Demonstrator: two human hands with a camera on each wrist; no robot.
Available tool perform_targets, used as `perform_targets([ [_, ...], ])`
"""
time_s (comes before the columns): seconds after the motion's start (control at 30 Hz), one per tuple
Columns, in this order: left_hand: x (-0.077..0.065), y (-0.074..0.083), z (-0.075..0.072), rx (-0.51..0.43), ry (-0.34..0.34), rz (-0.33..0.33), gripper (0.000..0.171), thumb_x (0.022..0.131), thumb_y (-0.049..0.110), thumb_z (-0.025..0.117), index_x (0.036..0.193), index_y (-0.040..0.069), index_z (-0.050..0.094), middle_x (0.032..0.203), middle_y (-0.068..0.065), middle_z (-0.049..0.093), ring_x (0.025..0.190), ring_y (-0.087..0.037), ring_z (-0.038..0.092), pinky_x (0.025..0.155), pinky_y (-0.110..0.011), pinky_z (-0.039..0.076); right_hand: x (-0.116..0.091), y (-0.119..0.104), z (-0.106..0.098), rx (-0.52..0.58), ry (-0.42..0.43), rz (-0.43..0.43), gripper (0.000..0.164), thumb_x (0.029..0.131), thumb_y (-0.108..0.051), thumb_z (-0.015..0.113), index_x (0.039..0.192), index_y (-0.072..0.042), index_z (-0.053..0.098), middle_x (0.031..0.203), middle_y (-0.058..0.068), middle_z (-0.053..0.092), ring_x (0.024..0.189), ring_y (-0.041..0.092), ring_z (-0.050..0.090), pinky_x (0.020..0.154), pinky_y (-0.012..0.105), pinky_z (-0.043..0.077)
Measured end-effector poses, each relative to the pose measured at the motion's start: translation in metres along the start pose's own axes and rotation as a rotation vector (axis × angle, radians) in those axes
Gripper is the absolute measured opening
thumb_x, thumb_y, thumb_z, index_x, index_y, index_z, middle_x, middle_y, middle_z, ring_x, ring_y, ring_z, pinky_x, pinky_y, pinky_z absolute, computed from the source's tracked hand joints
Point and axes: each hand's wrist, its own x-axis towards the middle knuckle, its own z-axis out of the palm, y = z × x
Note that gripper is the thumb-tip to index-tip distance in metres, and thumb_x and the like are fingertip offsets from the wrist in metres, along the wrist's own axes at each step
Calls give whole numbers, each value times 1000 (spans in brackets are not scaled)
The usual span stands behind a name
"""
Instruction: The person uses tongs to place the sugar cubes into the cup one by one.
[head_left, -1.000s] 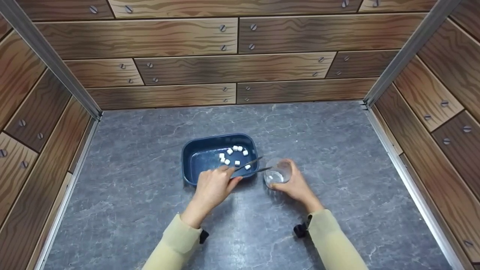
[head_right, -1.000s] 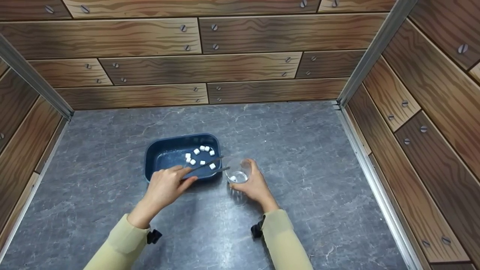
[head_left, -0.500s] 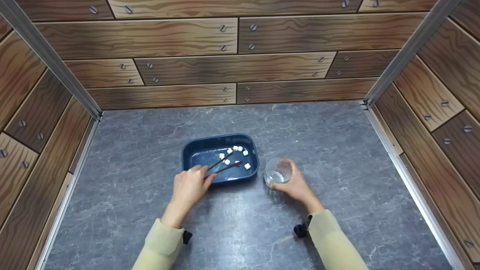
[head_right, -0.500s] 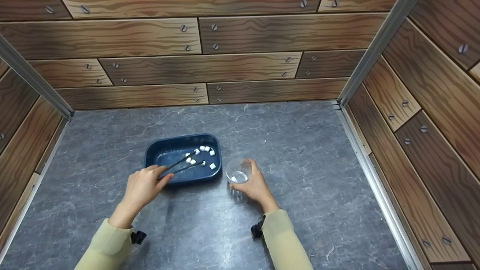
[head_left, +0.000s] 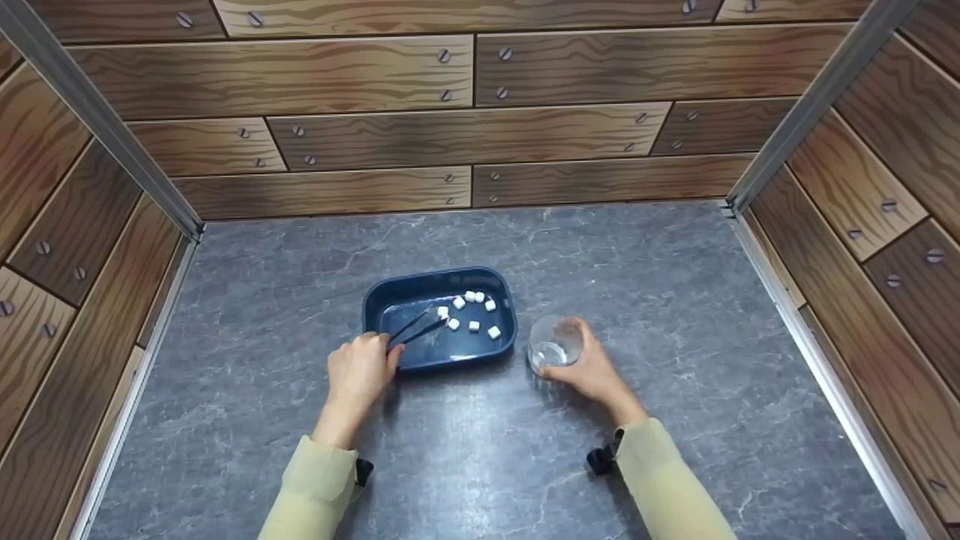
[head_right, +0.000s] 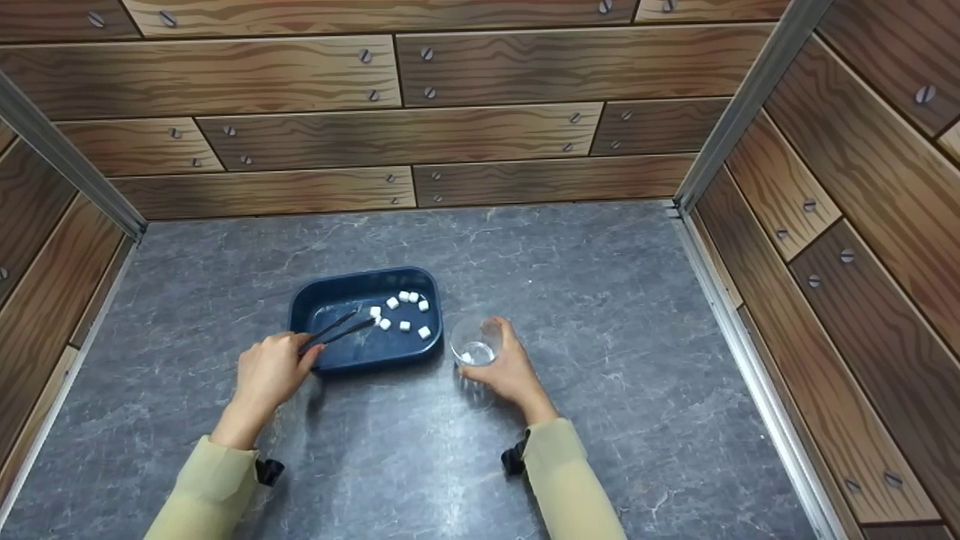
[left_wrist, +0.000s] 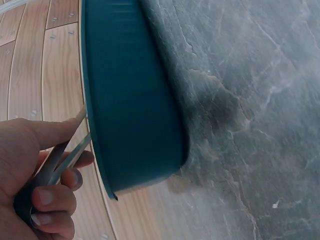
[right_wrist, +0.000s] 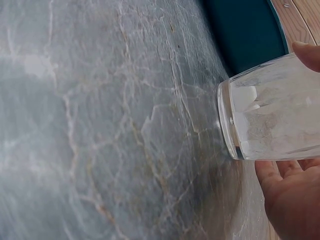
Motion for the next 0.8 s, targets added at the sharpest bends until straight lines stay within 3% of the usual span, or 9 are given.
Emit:
perform_targets([
  [0.37, 4, 7, 3, 12, -61, -98, 32, 88, 32, 73, 75, 3, 70, 69, -16, 66, 58, -37, 64, 48, -53, 46, 1, 0, 0, 23, 7, 23, 87, 61, -3, 91, 135, 0, 44, 132, 24, 55, 125, 36, 48, 109, 47, 28],
  [0.8, 10, 20, 4, 37, -85, -106, 31, 88, 30, 73, 76, 2, 71, 68, -16, 67, 57, -36, 64, 49, -51, 48, 0, -2, -1, 1, -2, 15, 86, 61, -10, 91, 133, -3, 45, 131, 19, 56, 124, 33, 49, 109, 46, 30],
])
